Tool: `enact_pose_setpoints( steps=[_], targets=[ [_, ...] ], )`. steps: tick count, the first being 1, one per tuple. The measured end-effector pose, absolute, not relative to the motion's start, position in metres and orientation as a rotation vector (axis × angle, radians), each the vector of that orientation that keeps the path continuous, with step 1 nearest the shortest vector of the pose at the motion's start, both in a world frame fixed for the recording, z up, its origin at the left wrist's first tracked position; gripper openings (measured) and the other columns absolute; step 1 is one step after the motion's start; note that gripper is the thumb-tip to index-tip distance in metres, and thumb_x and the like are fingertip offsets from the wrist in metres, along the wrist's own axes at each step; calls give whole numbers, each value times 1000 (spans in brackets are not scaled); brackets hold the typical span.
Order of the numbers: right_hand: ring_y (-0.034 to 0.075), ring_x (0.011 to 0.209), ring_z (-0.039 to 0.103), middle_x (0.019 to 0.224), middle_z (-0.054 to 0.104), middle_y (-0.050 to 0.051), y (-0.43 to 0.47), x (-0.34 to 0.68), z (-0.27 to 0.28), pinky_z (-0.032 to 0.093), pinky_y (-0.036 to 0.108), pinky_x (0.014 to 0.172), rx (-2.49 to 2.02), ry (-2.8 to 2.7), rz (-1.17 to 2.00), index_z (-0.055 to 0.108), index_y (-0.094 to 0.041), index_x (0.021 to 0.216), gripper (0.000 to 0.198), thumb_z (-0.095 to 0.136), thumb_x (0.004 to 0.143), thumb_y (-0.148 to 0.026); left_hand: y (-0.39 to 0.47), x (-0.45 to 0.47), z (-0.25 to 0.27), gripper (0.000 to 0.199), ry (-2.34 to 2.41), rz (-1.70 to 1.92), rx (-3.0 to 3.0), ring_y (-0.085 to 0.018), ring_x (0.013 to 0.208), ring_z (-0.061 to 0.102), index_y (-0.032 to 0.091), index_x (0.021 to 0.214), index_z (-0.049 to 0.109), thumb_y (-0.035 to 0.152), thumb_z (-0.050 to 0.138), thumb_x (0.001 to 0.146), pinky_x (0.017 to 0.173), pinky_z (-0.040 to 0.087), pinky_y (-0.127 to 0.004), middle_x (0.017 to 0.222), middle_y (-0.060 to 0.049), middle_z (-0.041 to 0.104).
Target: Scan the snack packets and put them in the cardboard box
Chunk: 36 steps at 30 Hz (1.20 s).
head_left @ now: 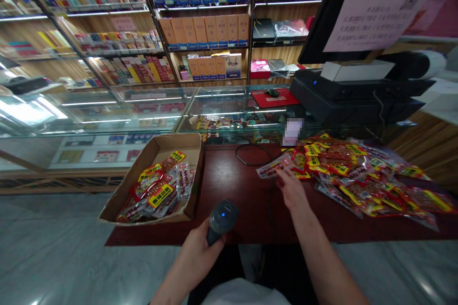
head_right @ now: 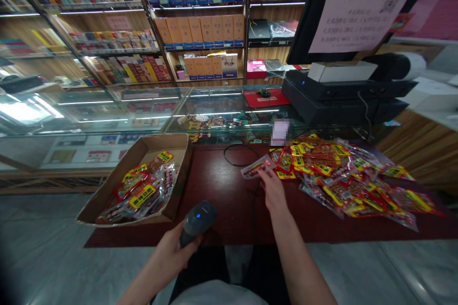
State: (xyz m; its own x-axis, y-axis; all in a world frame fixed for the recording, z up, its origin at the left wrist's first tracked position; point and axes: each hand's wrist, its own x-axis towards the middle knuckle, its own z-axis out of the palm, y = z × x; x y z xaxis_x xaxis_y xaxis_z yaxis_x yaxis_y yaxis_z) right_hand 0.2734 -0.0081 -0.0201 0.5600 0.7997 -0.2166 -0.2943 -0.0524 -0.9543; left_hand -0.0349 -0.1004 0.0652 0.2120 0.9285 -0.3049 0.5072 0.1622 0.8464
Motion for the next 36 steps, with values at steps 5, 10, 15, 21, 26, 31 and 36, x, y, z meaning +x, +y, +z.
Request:
enact_pose_setpoints(
  steps=[5, 10, 15, 21, 26, 31, 36],
  targets=[
    [19, 82, 73, 89, 76, -1, -21, 217, -23, 61, 31, 69, -1206, -442, 1105, 68, -25, 90, 42, 89, 60, -45, -101, -31, 66, 22, 1416, 524, 1431, -15, 48, 55, 18, 98, 68, 32, 63, 82, 50, 43, -24, 58, 6, 59],
    [18, 83, 74, 95, 77, -2, -29, 195, -29, 66, 35, 79, -1103, -355, 1202, 68, -26, 98, 47, 92, 59, -36, -103, -32, 67, 25, 1444, 638, 1304, -12, 43, 52, 17, 91, 65, 40, 65, 81, 45, 41, -22, 55, 6, 56],
    [20, 91, 77, 102, 78, 0, -37, 192, -33, 66, 37, 87, -1055, -397, 1211, 69, -26, 101, 39, 86, 71, -43, -102, -30, 71, 27, 1462, 668, 1240, -11, 41, 52, 18, 80, 61, 44, 67, 79, 42, 41, -21, 54, 4, 59],
    [20, 91, 78, 103, 78, 0, -39, 192, -35, 66, 38, 87, -1027, -394, 1194, 68, -25, 98, 34, 85, 73, -40, -104, -26, 73, 25, 1436, 648, 1212, -12, 40, 52, 19, 81, 60, 44, 66, 80, 42, 41, -21, 48, 6, 55],
    [20, 88, 78, 99, 79, -1, -37, 193, -36, 66, 36, 83, -1005, -360, 1197, 69, -24, 97, 34, 86, 71, -38, -104, -27, 73, 29, 1467, 625, 1238, -11, 40, 51, 19, 78, 58, 48, 62, 80, 43, 40, -21, 45, 5, 55],
    [23, 96, 79, 100, 81, 2, -36, 193, -39, 64, 40, 91, -987, -340, 1210, 70, -22, 95, 34, 87, 70, -38, -102, -26, 76, 28, 1481, 625, 1244, -12, 39, 50, 20, 78, 58, 48, 60, 77, 42, 39, -21, 43, 6, 53],
    [24, 98, 78, 101, 81, 3, -37, 194, -41, 62, 45, 95, -985, -363, 1197, 71, -22, 96, 32, 86, 73, -38, -104, -27, 74, 27, 1481, 632, 1245, -12, 39, 51, 19, 77, 59, 46, 59, 77, 42, 40, -21, 48, 5, 56]
  ],
)
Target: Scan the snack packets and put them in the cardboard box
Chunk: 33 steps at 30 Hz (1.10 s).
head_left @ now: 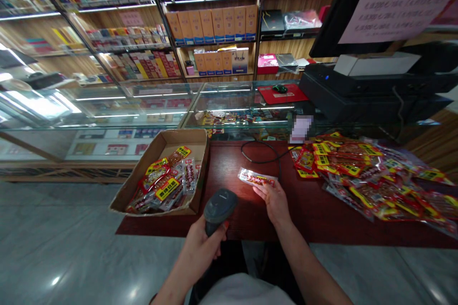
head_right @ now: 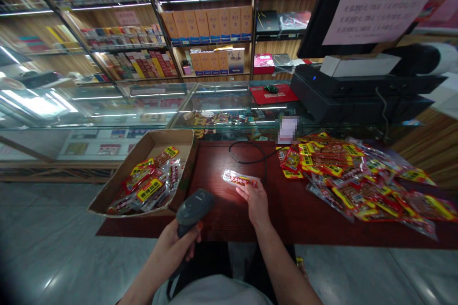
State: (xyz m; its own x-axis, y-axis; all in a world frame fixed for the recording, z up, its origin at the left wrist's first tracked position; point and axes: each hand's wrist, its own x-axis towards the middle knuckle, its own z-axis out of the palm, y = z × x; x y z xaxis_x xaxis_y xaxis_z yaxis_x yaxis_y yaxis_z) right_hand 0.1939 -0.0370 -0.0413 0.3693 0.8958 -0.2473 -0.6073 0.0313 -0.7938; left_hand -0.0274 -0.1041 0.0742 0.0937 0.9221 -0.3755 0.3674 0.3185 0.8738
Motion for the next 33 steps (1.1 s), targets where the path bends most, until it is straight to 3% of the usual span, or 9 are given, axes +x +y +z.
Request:
enact_pose_setpoints(
  steps=[21, 33],
  targets=[
    [26, 97, 79, 100, 80, 3, -38, 192, -43, 64, 48, 94, -1007, -386, 1166, 70, -22, 98, 34, 87, 73, -39, -103, -24, 75, 27, 1474, 666, 1226, -11, 38, 51, 20, 78, 58, 46, 59, 74, 41, 39, -21, 47, 5, 55],
    [23, 90, 79, 98, 80, 1, -36, 191, -43, 67, 41, 84, -997, -372, 1184, 69, -23, 95, 35, 87, 69, -37, -89, -12, 47, 30, 1406, 733, 1239, -11, 39, 53, 18, 87, 60, 47, 66, 82, 38, 41, -20, 58, 3, 62]
  ],
)
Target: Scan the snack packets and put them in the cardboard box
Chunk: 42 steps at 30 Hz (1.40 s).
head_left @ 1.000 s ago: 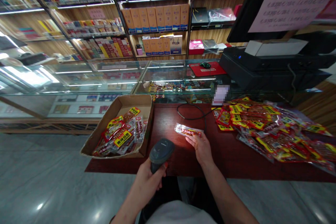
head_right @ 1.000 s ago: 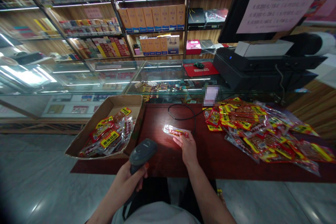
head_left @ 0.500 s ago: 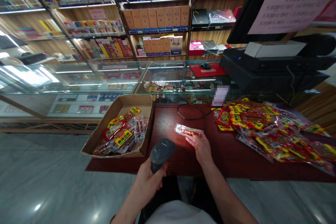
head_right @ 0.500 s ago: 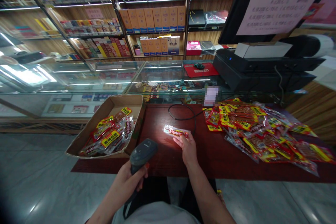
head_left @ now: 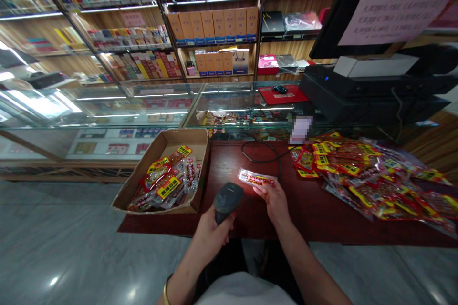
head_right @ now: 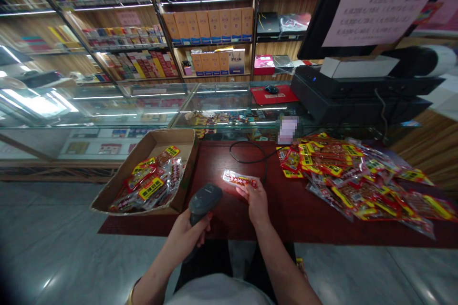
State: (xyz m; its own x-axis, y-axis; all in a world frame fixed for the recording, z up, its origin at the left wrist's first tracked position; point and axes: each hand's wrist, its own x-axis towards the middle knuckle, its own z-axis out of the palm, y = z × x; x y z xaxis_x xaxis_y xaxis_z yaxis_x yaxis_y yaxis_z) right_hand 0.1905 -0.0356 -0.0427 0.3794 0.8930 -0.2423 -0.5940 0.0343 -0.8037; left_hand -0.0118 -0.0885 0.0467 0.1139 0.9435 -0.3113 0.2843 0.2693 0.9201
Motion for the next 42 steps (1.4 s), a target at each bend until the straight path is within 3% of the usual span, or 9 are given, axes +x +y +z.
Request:
enact_pose_setpoints(
  steps=[12, 17, 20, 23, 26, 29, 32, 36, 42],
  targets=[
    [19, 78, 78, 92, 79, -1, -14, 175, -8, 67, 32, 72, -976, -278, 1226, 66, -23, 94, 35, 86, 67, -33, -96, -20, 40, 31, 1466, 676, 1182, -10, 37, 51, 18, 87, 60, 47, 68, 81, 36, 37, -19, 55, 5, 60],
    [22, 94, 78, 106, 79, -1, 16, 106, 46, 65, 46, 89, -701, -614, 1602, 64, -29, 114, 46, 85, 75, -40, -103, -23, 33, 21, 1463, 635, 1213, -11, 37, 49, 19, 87, 59, 39, 64, 81, 37, 40, -19, 48, 9, 53],
    [24, 109, 74, 119, 77, 0, 27, 82, 51, 59, 52, 100, -682, -823, 1659, 63, -34, 123, 60, 89, 69, -39, -103, -22, 34, 21, 1474, 630, 1217, -11, 37, 49, 20, 85, 58, 39, 64, 79, 37, 40, -19, 47, 9, 53],
    [26, 125, 66, 131, 72, 4, 31, 117, 41, 49, 54, 112, -893, -1036, 1300, 66, -33, 124, 51, 81, 76, -39, -101, -22, 37, 28, 1475, 639, 1210, -11, 36, 49, 19, 84, 58, 45, 67, 78, 37, 39, -19, 49, 7, 55],
    [28, 137, 55, 140, 67, 9, 29, 210, 37, 35, 55, 122, -1321, -1274, 673, 67, -28, 127, 41, 66, 87, -35, -97, -24, 38, 34, 1453, 653, 1221, -11, 36, 51, 19, 84, 59, 50, 71, 76, 37, 39, -20, 50, 6, 57],
    [41, 157, 23, 165, 39, 20, 23, 323, 40, 20, 71, 123, -1916, -1291, 64, 56, -16, 144, 58, 60, 88, -26, -96, -23, 40, 34, 1440, 654, 1233, -12, 36, 52, 19, 83, 59, 50, 71, 76, 37, 39, -21, 52, 5, 59],
    [49, 159, 5, 174, 15, 25, 15, 418, 42, 16, 80, 116, -2342, -1249, -155, 42, -12, 157, 76, 62, 85, -24, -96, -19, 43, 30, 1424, 639, 1243, -11, 38, 52, 19, 81, 59, 47, 69, 76, 38, 40, -21, 55, 4, 61],
    [47, 156, 23, 171, 29, 20, 6, 485, 40, 21, 80, 115, -2557, -1505, -77, 43, -20, 159, 75, 60, 86, -25, -98, -14, 42, 29, 1395, 612, 1252, -11, 38, 49, 20, 80, 58, 47, 69, 77, 39, 38, -21, 51, 7, 55],
    [39, 132, 53, 158, 52, 13, -16, 477, 40, 46, 61, 105, -2467, -1692, -223, 55, -24, 151, 62, 51, 89, -20, -97, -12, 34, 29, 1394, 578, 1286, -12, 37, 48, 21, 80, 57, 48, 69, 80, 39, 37, -21, 45, 8, 52]
  ],
)
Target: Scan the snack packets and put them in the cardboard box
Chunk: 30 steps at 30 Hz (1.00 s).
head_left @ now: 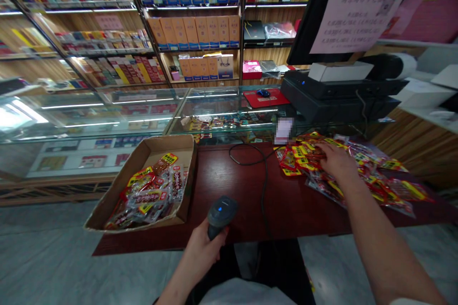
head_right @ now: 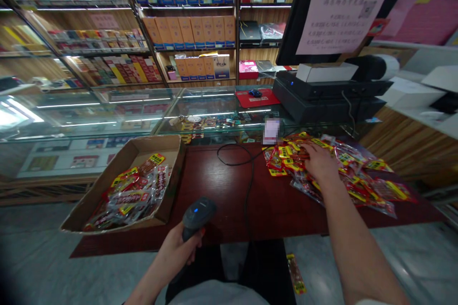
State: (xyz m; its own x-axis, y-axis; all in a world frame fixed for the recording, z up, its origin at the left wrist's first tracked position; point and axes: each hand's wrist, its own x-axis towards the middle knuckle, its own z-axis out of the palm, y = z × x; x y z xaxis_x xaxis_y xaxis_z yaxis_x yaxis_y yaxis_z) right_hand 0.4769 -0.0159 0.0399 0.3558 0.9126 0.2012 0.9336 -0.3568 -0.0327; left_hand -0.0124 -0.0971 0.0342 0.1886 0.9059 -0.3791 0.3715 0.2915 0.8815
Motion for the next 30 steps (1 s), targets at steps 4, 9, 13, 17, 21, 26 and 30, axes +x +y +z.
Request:
enact_pose_setpoints(
  steps=[4, 9, 13, 17, 21, 26, 30],
  targets=[
    [38, 123, 57, 148, 59, 13, -44, 438, 33, 48, 57, 98, -2415, -1779, -377, 60, -27, 145, 55, 52, 91, -22, -97, -13, 35, 28, 1377, 576, 1301, -12, 38, 47, 21, 82, 58, 47, 69, 81, 39, 36, -21, 45, 8, 52],
    [37, 123, 56, 145, 59, 16, -81, 372, 4, 48, 53, 96, -2360, -1783, -446, 60, -27, 143, 53, 58, 91, -23, -96, -15, 32, 29, 1393, 582, 1285, -13, 38, 50, 20, 85, 60, 47, 69, 81, 40, 37, -21, 48, 7, 55],
    [38, 131, 53, 150, 57, 16, -102, 328, -18, 44, 55, 103, -2325, -1756, -385, 55, -28, 148, 60, 59, 88, -23, -97, -17, 27, 29, 1384, 585, 1283, -12, 40, 51, 20, 85, 60, 47, 70, 81, 40, 39, -21, 53, 6, 57],
    [42, 144, 43, 159, 49, 17, -114, 308, -35, 40, 60, 106, -2342, -1794, -284, 53, -26, 150, 65, 61, 87, -37, -97, -18, 26, 26, 1394, 583, 1274, -12, 39, 49, 20, 85, 60, 44, 69, 83, 40, 38, -20, 49, 8, 54],
    [46, 152, 30, 165, 38, 23, -116, 313, -42, 27, 71, 113, -2381, -1828, -276, 57, -20, 146, 77, 66, 82, -63, -98, -20, 31, 27, 1393, 608, 1269, -11, 40, 51, 20, 83, 59, 45, 70, 82, 41, 39, -20, 55, 6, 58],
    [47, 152, 30, 169, 32, 23, -104, 320, -31, 22, 75, 114, -2424, -1784, -273, 54, -20, 148, 74, 69, 84, -54, -101, -22, 33, 28, 1413, 615, 1251, -11, 40, 50, 19, 87, 60, 45, 69, 83, 40, 39, -20, 56, 6, 58],
    [40, 154, 33, 170, 35, 16, -94, 309, -27, 21, 69, 119, -2199, -1992, -204, 47, -24, 156, 67, 60, 91, -38, -102, -24, 33, 26, 1399, 608, 1261, -11, 41, 52, 19, 87, 61, 43, 70, 84, 41, 40, -20, 57, 6, 59]
  ],
)
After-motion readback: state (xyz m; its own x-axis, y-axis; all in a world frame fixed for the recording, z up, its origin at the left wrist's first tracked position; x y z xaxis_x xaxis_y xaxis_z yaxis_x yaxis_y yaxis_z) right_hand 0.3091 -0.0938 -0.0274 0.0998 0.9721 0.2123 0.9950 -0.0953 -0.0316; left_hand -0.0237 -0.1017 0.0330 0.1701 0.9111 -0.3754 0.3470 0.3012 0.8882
